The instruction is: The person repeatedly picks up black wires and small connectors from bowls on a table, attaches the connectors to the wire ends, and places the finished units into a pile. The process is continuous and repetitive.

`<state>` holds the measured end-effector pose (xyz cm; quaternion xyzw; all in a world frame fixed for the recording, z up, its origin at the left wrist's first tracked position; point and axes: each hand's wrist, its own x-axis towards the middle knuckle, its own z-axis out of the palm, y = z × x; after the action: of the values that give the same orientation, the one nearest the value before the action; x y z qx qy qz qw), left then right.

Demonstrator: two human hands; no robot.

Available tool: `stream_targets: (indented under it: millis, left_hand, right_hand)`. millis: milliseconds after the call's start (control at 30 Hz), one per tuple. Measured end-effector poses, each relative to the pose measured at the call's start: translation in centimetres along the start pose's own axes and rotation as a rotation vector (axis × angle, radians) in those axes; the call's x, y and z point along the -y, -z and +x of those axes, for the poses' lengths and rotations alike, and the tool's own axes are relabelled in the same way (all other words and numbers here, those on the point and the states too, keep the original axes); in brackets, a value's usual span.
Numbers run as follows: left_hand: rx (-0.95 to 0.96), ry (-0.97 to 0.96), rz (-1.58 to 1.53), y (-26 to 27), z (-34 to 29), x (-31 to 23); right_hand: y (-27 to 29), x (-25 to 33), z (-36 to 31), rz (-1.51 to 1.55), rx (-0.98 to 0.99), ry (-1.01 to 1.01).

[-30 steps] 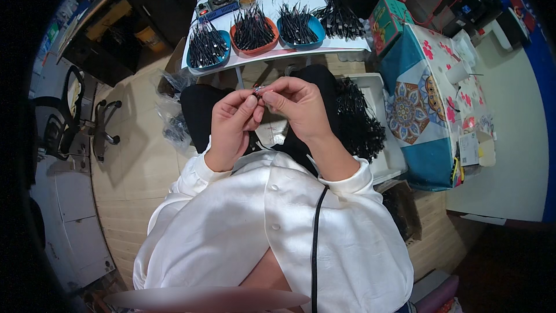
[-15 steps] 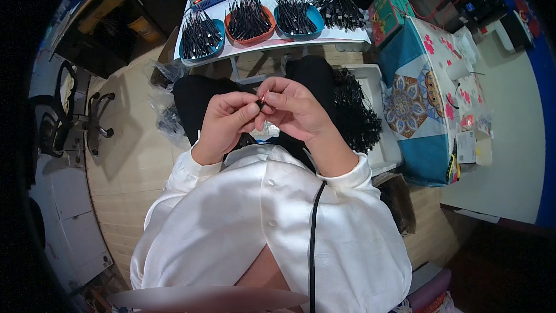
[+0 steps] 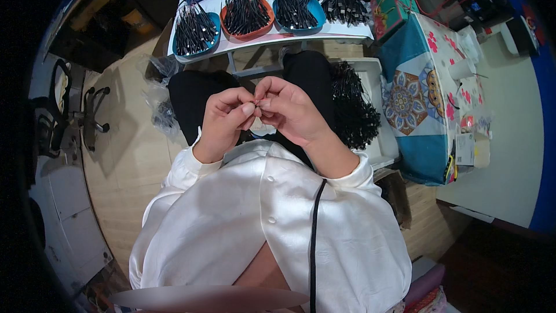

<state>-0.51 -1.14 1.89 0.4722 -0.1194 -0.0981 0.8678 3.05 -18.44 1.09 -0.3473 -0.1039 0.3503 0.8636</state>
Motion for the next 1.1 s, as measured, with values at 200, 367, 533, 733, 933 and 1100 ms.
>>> stream_targets:
  millis: [200,367,533,733,933,1100]
  left_hand:
    - [0.03,0.024,0.009,0.2,0.7,0.2]
    - [0.028,0.07,0.017,0.6,1.0,0.2]
    - [-0.004,0.099,0.013,0.7,1.0,0.5]
    - [0.013,0.126,0.027,0.9,1.0,0.6]
    - [0.02,0.181,-0.057,1.1,1.2,0.3]
    - [-0.038,0.262,-0.039,0.9,1.6,0.3]
  right_hand:
    - [0.3,1.0,0.4,0.042,0.032,0.076]
    - [0.4,0.6,0.5,-0.042,-0.016,0.108]
    - [0.6,0.1,0.7,0.027,-0.002,0.065]
    - [0.5,0.9,0.8,-0.062,-0.037,0.032]
    - [0.8,0.5,0.8,0.014,0.001,-0.03]
    - [1.5,0.5,0.9,-0.085,-0.109,0.037]
